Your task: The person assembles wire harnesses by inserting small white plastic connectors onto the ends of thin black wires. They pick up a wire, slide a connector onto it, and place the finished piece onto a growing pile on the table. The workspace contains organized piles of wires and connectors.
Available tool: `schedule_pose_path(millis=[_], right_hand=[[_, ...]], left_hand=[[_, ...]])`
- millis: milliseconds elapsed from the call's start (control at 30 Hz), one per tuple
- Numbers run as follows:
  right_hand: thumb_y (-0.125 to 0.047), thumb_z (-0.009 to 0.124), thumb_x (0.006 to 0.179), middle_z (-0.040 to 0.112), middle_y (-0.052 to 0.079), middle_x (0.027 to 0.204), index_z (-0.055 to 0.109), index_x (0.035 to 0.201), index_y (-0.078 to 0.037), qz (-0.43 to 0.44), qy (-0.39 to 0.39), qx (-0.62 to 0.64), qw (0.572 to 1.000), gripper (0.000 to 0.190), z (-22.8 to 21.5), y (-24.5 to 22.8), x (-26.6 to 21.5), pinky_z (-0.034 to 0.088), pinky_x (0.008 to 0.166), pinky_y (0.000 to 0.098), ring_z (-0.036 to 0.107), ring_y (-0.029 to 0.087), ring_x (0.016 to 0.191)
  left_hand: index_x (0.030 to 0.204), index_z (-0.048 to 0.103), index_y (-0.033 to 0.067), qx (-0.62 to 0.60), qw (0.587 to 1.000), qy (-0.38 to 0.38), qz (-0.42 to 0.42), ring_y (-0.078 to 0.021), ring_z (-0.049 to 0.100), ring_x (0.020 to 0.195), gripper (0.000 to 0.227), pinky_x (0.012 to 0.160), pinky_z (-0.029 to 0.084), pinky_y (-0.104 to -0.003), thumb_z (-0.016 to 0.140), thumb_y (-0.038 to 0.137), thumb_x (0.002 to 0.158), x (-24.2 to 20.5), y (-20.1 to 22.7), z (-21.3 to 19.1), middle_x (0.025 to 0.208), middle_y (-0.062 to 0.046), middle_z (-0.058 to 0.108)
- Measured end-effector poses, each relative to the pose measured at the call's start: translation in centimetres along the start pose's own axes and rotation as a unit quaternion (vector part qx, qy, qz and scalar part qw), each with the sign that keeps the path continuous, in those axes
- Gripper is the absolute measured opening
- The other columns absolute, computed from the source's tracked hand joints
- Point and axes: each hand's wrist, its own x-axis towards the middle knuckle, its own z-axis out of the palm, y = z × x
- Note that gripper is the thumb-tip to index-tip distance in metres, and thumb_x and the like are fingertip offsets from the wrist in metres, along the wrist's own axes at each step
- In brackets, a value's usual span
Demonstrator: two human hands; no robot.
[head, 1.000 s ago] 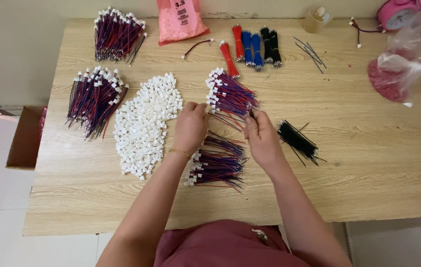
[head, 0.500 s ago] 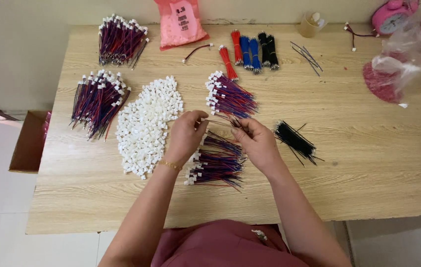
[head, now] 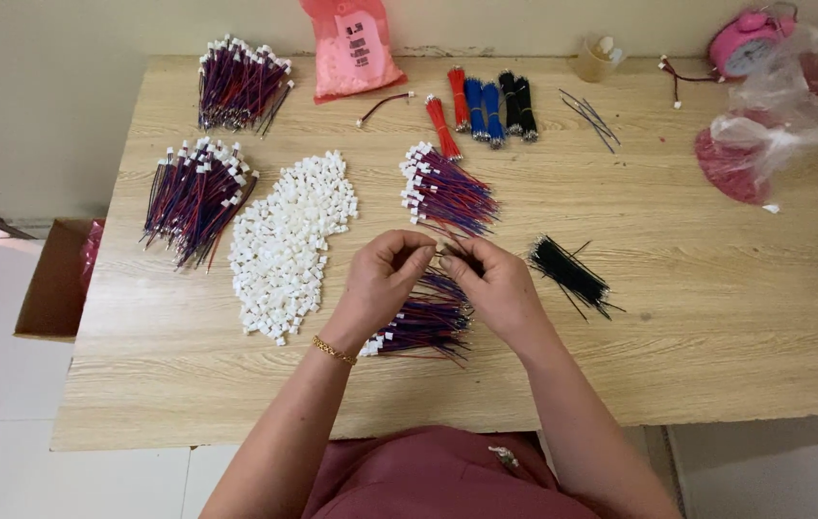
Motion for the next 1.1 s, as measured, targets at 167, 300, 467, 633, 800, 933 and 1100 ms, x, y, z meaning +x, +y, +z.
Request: schedule_pose_path(millis=[167, 300, 467, 633, 800, 933, 1100], right_hand=[[-0.018, 0.070, 0.088, 0.073, 0.010, 0.085, 0.073, 0.098, -0.008, 0.008, 0.013, 0.010, 1.000, 0.014, 0.2, 0.9, 0.0, 0.055, 0.079, 0.0338, 0.066, 0.014, 0.083], [-0.015, 0.071, 0.086, 0.072, 0.013, 0.081, 0.073, 0.093, -0.008, -0.026, 0.030, -0.044, 0.998, 0.011, -0.1, 0.4, 0.1, 0.055, 0.074, 0.0364, 0.070, 0.023, 0.082], [-0.014, 0.071, 0.084, 0.071, 0.014, 0.081, 0.073, 0.092, -0.007, -0.045, 0.033, -0.053, 0.997, 0.011, -0.1, 0.5, 0.1, 0.055, 0.073, 0.0371, 0.069, 0.024, 0.081], [-0.015, 0.071, 0.083, 0.071, 0.015, 0.080, 0.073, 0.090, -0.007, -0.039, 0.034, -0.060, 0.997, 0.010, -0.1, -0.3, -0.2, 0.055, 0.073, 0.0371, 0.070, 0.026, 0.082], [-0.012, 0.069, 0.084, 0.069, 0.018, 0.079, 0.072, 0.090, -0.004, -0.046, 0.029, -0.063, 0.997, 0.010, -0.1, -0.1, 0.2, 0.054, 0.073, 0.0402, 0.069, 0.030, 0.081], [-0.018, 0.071, 0.083, 0.071, 0.010, 0.079, 0.074, 0.090, -0.011, -0.023, 0.032, -0.059, 0.997, 0.010, 0.1, -0.1, -0.1, 0.054, 0.074, 0.0343, 0.070, 0.020, 0.081], [-0.017, 0.071, 0.082, 0.069, 0.011, 0.074, 0.073, 0.088, -0.009, -0.030, 0.034, -0.057, 0.997, 0.009, 0.2, 1.2, 0.1, 0.053, 0.069, 0.0353, 0.067, 0.021, 0.074]], left_hand=[[0.103, 0.071, 0.0048, -0.027, 0.999, -0.009, -0.019, -0.0107, 0.060, 0.075, 0.014, 0.067, 0.053, -0.027, 0.064, 0.011, 0.093, -0.2, 0.1, -0.1, 0.079, -0.009, 0.068], [0.106, 0.070, 0.0034, -0.053, 0.998, -0.014, -0.037, -0.0127, 0.059, 0.077, 0.016, 0.069, 0.055, -0.030, 0.060, 0.008, 0.095, -0.1, -2.9, -0.1, 0.084, -0.011, 0.068], [0.110, 0.067, 0.0016, -0.168, 0.981, -0.028, -0.097, -0.0128, 0.064, 0.082, 0.018, 0.076, 0.059, -0.029, 0.056, 0.008, 0.097, 0.1, -3.4, -0.2, 0.091, -0.007, 0.066], [0.111, 0.065, -0.0022, -0.249, 0.962, -0.028, -0.109, -0.0181, 0.069, 0.084, 0.019, 0.077, 0.061, -0.034, 0.055, 0.006, 0.096, -0.1, -4.0, -0.2, 0.094, -0.011, 0.066], [0.111, 0.064, -0.0039, -0.275, 0.953, -0.032, -0.121, -0.0194, 0.070, 0.088, 0.020, 0.080, 0.061, -0.034, 0.057, 0.007, 0.096, -0.2, -4.2, 0.1, 0.098, -0.011, 0.066], [0.112, 0.064, -0.0043, -0.290, 0.948, -0.027, -0.129, -0.0199, 0.070, 0.087, 0.021, 0.078, 0.062, -0.034, 0.057, 0.007, 0.095, -0.3, -3.7, 0.1, 0.098, -0.012, 0.067], [0.111, 0.064, -0.0040, -0.313, 0.940, -0.027, -0.132, -0.0197, 0.070, 0.084, 0.020, 0.076, 0.062, -0.033, 0.058, 0.005, 0.094, -0.4, -3.7, 0.2, 0.094, -0.012, 0.066]])
